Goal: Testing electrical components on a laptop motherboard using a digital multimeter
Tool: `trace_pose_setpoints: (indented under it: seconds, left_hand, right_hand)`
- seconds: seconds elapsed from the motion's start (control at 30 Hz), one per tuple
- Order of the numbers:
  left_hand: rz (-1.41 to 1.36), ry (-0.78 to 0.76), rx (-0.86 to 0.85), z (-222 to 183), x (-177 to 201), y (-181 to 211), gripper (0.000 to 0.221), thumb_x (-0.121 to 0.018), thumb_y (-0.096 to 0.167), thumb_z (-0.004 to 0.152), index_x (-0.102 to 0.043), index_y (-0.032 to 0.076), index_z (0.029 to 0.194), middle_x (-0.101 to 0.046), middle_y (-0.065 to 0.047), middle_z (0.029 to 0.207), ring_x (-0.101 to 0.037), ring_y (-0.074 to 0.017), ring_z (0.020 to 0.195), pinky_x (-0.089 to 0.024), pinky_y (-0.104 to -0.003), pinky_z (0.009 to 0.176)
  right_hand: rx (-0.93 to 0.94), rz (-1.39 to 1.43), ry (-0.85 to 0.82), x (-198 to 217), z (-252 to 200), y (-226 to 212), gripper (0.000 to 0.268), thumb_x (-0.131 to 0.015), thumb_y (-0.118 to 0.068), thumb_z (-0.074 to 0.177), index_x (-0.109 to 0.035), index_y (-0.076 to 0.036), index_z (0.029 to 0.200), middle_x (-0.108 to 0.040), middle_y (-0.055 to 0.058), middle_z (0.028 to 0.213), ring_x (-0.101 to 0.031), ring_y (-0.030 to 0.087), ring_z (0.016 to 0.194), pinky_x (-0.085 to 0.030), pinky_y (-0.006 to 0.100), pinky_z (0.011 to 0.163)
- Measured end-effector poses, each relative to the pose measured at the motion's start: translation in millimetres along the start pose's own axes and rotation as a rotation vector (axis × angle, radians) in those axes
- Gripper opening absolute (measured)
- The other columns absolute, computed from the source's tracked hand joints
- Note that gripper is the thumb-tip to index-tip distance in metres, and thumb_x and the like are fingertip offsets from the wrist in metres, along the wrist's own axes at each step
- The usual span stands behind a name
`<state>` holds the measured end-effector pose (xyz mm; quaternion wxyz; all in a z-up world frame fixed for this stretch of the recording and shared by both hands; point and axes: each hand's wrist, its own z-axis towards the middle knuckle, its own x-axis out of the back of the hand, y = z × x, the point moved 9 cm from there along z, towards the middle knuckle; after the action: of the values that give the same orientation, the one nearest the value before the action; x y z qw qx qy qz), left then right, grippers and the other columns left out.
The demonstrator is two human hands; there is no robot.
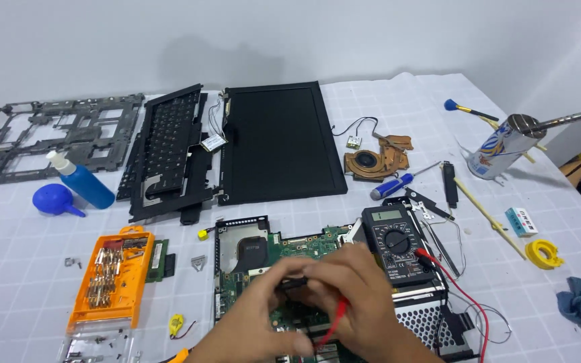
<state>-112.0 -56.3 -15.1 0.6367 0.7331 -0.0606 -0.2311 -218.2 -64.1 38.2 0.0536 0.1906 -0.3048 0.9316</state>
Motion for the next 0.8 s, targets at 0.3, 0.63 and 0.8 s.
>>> trace_pose_setpoints:
  seconds: [0.3, 0.63, 0.8]
  left_hand:
    - [0.018, 0.082, 0.205, 4, 3, -28, 0.067, -0.081, 0.008, 0.067, -0.052, 0.007, 0.127, -0.060, -0.006, 0.080, -0.058, -0.0119, 0.068, -0.048, -0.024, 0.066]
    - [-0.477, 0.074, 0.037, 5, 26, -71, 0.020, -0.052, 0.014, 0.096, -0.051, -0.005, 0.101, -0.046, -0.011, 0.069, -0.032, -0.0156, 0.049, -0.031, -0.030, 0.048]
    - [-0.552, -0.102, -0.188, 4, 16, -32, 0.030, -0.050, 0.028, 0.097, -0.047, -0.001, 0.090, -0.023, -0.001, 0.057, -0.021, -0.0125, 0.046, -0.027, -0.028, 0.046]
  right_hand:
    - [-0.121, -0.197, -0.258, -16, 4, 7, 0.044, -0.049, -0.013, 0.085, -0.052, -0.017, 0.129, -0.050, 0.011, 0.115, -0.048, 0.025, 0.098, -0.036, 0.039, 0.083]
    - [-0.108, -0.291, 0.002, 32, 20, 22, 0.062, -0.054, -0.033, 0.083, -0.038, -0.010, 0.138, -0.040, 0.020, 0.139, -0.038, 0.035, 0.133, -0.033, 0.050, 0.109]
    - [-0.710, -0.787, -0.276, 64, 18, 90, 0.072, -0.061, -0.056, 0.075, -0.043, -0.026, 0.138, -0.044, 0.009, 0.133, -0.040, 0.029, 0.125, -0.040, 0.052, 0.094]
